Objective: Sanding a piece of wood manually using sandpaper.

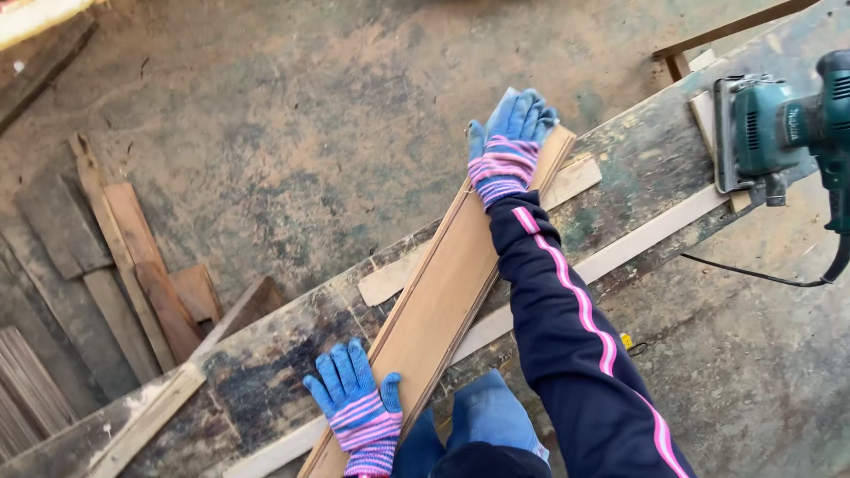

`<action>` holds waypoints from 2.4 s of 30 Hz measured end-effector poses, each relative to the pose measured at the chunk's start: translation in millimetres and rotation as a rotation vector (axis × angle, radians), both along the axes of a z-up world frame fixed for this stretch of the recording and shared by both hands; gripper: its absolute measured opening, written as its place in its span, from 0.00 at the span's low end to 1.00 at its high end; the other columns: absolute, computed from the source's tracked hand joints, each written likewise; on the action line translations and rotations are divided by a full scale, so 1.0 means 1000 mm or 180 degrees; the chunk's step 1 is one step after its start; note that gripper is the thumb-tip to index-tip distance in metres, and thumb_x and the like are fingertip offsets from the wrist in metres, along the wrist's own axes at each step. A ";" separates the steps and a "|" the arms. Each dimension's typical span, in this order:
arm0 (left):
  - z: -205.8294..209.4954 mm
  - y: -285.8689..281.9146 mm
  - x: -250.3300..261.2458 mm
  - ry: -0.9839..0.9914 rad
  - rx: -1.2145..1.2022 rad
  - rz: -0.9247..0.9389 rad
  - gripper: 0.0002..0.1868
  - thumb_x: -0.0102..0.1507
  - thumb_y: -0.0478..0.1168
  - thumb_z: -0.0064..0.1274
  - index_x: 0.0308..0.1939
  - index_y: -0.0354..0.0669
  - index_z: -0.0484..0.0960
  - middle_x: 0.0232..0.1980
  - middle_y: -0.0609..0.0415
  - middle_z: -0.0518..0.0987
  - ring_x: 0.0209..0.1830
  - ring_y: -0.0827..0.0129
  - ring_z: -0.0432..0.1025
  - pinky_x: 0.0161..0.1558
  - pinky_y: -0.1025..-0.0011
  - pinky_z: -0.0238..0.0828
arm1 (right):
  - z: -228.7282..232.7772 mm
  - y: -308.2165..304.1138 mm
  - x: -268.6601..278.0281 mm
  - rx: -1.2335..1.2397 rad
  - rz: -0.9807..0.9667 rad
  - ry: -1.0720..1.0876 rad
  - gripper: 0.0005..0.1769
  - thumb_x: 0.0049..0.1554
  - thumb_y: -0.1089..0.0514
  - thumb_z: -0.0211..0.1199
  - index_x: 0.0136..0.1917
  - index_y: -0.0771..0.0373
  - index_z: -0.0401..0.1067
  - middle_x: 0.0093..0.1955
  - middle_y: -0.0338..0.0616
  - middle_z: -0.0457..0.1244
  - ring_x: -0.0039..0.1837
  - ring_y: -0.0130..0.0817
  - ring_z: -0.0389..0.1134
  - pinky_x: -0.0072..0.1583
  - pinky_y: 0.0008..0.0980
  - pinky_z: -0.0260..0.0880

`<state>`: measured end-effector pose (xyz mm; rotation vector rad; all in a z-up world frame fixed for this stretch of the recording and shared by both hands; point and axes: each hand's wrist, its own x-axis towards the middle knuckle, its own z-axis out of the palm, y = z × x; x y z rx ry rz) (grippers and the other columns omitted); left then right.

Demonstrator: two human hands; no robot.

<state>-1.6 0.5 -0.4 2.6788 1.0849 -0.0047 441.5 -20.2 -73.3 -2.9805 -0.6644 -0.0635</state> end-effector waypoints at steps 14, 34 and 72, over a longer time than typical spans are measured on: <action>0.018 -0.003 0.006 0.0206 0.0001 -0.0030 0.46 0.61 0.64 0.46 0.75 0.39 0.61 0.78 0.39 0.58 0.80 0.39 0.47 0.77 0.33 0.31 | 0.062 -0.089 -0.224 -0.0604 0.2697 0.0459 0.36 0.64 0.53 0.50 0.82 0.65 0.51 0.78 0.59 0.49 0.80 0.57 0.48 0.79 0.64 0.45; 0.019 -0.004 0.009 0.0258 -0.0080 0.0084 0.46 0.61 0.65 0.47 0.76 0.43 0.60 0.78 0.40 0.58 0.80 0.40 0.47 0.78 0.35 0.31 | 0.038 -0.111 -0.058 -0.1484 0.2396 -0.0185 0.30 0.66 0.55 0.48 0.79 0.65 0.54 0.78 0.55 0.53 0.80 0.50 0.53 0.79 0.54 0.47; 0.011 -0.006 0.005 -0.0062 -0.0158 0.0146 0.46 0.62 0.65 0.45 0.78 0.45 0.58 0.80 0.37 0.54 0.82 0.41 0.43 0.77 0.33 0.29 | 0.050 -0.046 -0.039 -0.0582 0.3635 -0.0446 0.32 0.58 0.57 0.51 0.74 0.68 0.59 0.74 0.64 0.55 0.78 0.63 0.52 0.80 0.58 0.47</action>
